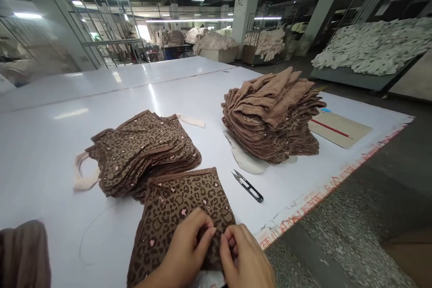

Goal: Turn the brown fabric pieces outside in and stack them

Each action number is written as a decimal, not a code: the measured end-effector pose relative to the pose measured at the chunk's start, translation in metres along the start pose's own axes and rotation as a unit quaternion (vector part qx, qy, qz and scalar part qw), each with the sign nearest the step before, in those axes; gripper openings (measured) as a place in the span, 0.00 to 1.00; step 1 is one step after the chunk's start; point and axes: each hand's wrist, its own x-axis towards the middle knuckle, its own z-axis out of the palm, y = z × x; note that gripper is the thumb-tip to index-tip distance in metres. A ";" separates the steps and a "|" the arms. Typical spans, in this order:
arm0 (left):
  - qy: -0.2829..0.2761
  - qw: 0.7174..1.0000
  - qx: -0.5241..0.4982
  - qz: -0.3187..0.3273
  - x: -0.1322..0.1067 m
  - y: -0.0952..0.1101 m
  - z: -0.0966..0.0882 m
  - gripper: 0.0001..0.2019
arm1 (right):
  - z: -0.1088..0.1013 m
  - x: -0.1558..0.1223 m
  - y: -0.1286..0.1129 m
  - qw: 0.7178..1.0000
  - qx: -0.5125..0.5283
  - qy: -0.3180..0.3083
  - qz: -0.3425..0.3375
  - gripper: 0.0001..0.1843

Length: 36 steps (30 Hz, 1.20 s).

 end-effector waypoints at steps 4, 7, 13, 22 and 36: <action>0.010 0.996 -0.088 0.026 -0.002 -0.006 -0.003 0.08 | 0.001 0.001 -0.002 0.997 0.070 0.029 0.018 0.13; -0.001 0.993 -0.112 0.035 -0.003 -0.014 -0.002 0.09 | 0.009 0.000 -0.001 0.992 0.117 0.026 0.047 0.18; 0.037 0.989 -0.131 0.063 -0.004 -0.023 0.006 0.13 | 0.024 0.003 -0.004 0.973 0.219 0.013 0.070 0.14; 0.049 0.986 -0.138 0.076 -0.012 -0.008 0.000 0.11 | 0.012 0.008 -0.017 0.943 0.317 -0.042 0.089 0.10; 0.047 0.981 -0.179 0.054 -0.014 -0.017 0.002 0.12 | 0.013 0.009 -0.030 0.890 0.447 -0.052 0.071 0.08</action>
